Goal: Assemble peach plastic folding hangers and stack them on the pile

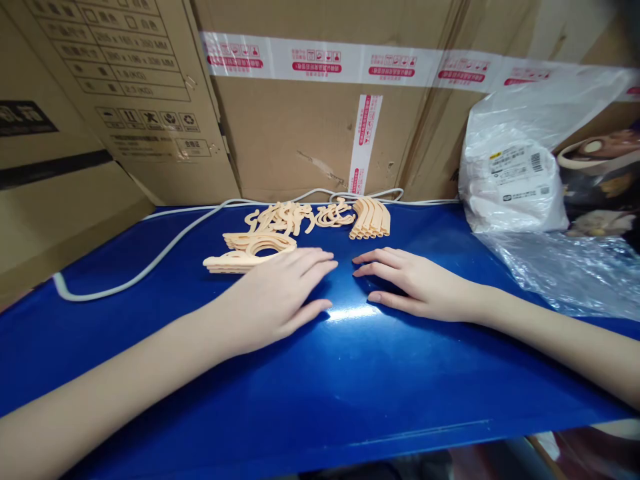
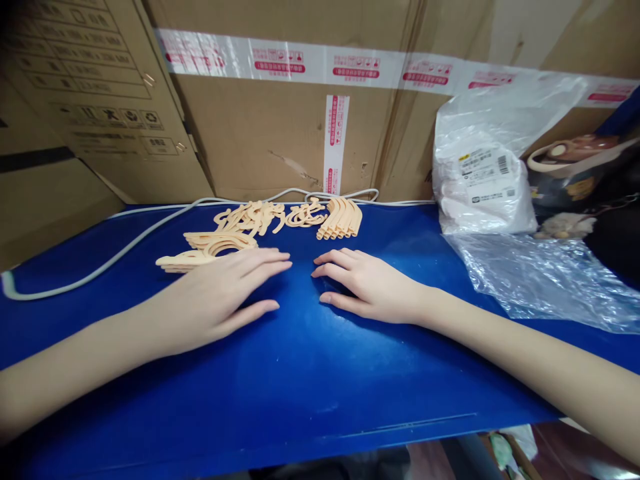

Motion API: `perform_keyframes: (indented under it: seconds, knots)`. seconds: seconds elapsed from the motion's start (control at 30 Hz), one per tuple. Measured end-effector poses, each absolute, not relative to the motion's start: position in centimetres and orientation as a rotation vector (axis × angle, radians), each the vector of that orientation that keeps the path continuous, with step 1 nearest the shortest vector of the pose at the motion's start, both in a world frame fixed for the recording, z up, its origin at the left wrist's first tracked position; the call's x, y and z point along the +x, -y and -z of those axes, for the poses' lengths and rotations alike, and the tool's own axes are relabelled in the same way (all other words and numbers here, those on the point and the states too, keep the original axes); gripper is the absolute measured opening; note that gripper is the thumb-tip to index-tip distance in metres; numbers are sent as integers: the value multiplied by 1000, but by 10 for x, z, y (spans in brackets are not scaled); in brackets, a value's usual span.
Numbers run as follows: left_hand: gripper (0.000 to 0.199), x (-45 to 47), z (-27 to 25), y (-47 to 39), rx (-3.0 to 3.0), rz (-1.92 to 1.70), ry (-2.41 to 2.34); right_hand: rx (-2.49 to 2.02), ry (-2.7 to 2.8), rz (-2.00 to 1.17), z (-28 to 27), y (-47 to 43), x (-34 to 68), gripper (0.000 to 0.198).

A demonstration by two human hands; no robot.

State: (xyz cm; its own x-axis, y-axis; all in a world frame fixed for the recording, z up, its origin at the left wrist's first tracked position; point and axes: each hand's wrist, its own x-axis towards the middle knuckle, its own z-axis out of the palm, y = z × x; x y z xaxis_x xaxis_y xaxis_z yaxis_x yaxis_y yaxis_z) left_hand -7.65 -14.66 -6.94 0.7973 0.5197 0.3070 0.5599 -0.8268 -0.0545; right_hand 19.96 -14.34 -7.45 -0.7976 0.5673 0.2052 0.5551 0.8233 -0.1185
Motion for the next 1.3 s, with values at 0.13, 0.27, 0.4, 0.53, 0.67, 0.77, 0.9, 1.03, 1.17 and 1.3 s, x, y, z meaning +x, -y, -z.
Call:
perform_keyframes:
  seconds: [0.13,0.27,0.4,0.53,0.67,0.77,0.9,1.03,1.17,1.3]
  knots:
    - [46,-76,78,145,-2967,364,822,-872,2776,-85,74,143,201,39]
    - [45,-78,76,142,-2982,373,806,-885,2764,-125,72,143,201,39]
    - [45,-78,75,144,-2977,378,790,-913,2714,-280,66,143,198,39]
    - [43,-79,74,145,-2990,371,790,-1080,2472,-386,59,125,200,36]
    - [44,-80,72,146,-2992,330,797,-1621,2192,-92,53,76,211,37]
    - [44,-79,71,145,-3002,328,796,-1956,2055,-49,50,36,217,59]
    - [43,-78,71,143,-3002,358,783,-2072,2044,-108,49,5,218,76]
    - [42,-78,71,142,-3007,392,777,-2110,2089,-239,44,-5,217,70]
    - [41,-78,71,142,-3015,413,783,-2101,2128,-326,38,-8,218,46]
    - [41,-78,71,142,-3012,411,786,-2115,2114,-303,34,-7,221,34]
